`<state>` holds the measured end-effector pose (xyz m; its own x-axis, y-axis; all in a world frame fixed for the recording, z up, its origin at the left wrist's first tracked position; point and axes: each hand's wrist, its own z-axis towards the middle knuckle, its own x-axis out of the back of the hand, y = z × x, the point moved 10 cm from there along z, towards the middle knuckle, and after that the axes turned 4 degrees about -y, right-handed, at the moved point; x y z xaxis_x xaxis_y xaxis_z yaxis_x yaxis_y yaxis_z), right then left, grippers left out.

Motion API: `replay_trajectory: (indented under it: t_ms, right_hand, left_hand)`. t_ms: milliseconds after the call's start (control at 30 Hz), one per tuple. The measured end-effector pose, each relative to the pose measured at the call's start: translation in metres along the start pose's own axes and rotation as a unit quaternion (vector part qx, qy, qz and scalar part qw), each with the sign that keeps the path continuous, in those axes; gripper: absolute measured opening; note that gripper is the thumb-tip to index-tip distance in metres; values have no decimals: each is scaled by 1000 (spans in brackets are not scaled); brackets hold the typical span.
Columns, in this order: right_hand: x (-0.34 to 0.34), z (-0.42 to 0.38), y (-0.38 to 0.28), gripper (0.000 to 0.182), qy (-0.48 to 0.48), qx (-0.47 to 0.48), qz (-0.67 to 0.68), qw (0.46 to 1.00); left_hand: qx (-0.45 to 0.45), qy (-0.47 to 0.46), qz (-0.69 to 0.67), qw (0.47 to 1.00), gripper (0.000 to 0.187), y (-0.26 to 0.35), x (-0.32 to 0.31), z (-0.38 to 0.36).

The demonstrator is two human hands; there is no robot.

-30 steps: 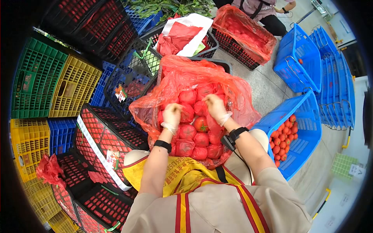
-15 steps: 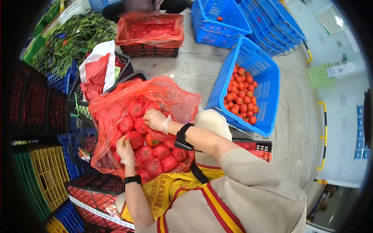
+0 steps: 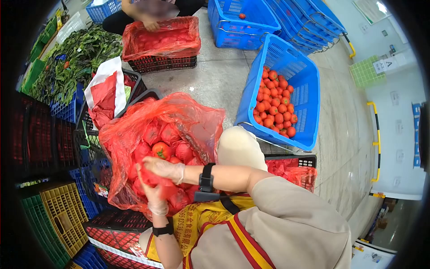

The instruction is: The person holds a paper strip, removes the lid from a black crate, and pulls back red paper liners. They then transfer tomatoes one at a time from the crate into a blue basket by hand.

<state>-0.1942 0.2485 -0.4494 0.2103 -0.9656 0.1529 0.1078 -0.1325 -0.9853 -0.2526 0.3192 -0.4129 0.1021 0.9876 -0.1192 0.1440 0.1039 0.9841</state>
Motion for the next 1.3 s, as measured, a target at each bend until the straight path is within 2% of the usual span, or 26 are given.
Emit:
replay_trajectory:
  t_ms: [33,67,100,133,167,200,233,267,300,333,367,433,467,567,700,767,800,967,1033,1067,1100,1167,1200,1300]
  right_hand:
    - [2,-5,-33,27,-96,-66,90,989]
    - [-1,-15,-51,30,-193,-130,179,956]
    - [9,-15,-50,30,-193,-131,180,956]
    - [23,-12,-51,34,-182,-101,41,977]
    - [35,-11,-52,38,-167,-69,-99,979]
    - [34,-19,-30,39,-203,-109,-171,958]
    - [35,-28,-17,39,-200,-109,-170,959]
    - [26,-37,-17,36,-206,-3,-344,916]
    - [11,-52,-13,34,-205,104,-502,834]
    - [-4,-60,-2,33,-179,132,-564,795]
    - [-7,-62,-7,33,-180,130,-562,797]
    - [-28,-75,1,33,-305,146,-621,707]
    - [-30,-73,12,29,-350,112,-609,703]
    - [-21,-70,4,26,-394,126,-617,669]
    - [-22,-64,18,28,-372,129,-642,658]
    - [-29,-72,11,30,-332,214,-663,636]
    - [-32,-73,16,28,-349,209,-681,609]
    - [-26,-59,9,24,-364,224,-639,639]
    - [-13,-53,-1,23,-367,167,-631,663]
    - [-9,-49,-2,31,-334,167,-596,710]
    - [-1,-48,-14,31,-334,168,-596,710]
    - [38,-35,-27,49,-309,-1,-400,863]
    - [35,-35,4,65,-306,-86,-315,894]
    - [25,-61,21,70,-349,-134,-265,889]
  left_hand:
    - [45,21,-47,998,72,-4,12,-1]
    - [24,15,7,1000,64,0,32,2]
    - [32,49,86,995,51,-1,58,4]
    - [47,117,103,987,38,6,88,0]
    - [76,239,-15,968,34,7,117,-8]
    - [68,265,-13,962,33,8,138,-7]
    - [61,289,-12,955,32,7,156,-8]
    - [59,287,-11,956,32,5,157,-5]
    - [86,244,64,964,32,-1,151,0]
    - [115,201,140,963,31,-12,146,3]
    - [90,169,115,975,31,-21,135,9]
    - [101,130,85,983,34,-25,104,8]
    - [92,101,64,989,35,-24,90,10]
    - [71,91,59,992,36,-25,88,8]
    - [94,79,53,991,32,-20,99,2]
    - [103,82,76,988,30,-17,97,1]
    - [96,76,55,991,30,-17,94,2]
    - [97,69,47,992,31,-15,87,-1]
    - [81,63,45,994,31,-2,79,-2]
    - [80,64,45,994,31,-2,80,-2]
    - [81,73,23,994,31,-4,83,-4]
    - [81,84,-2,993,31,-3,80,-2]
    - [92,73,-17,993,30,-1,71,-2]
    - [120,46,-32,991,26,-15,58,0]
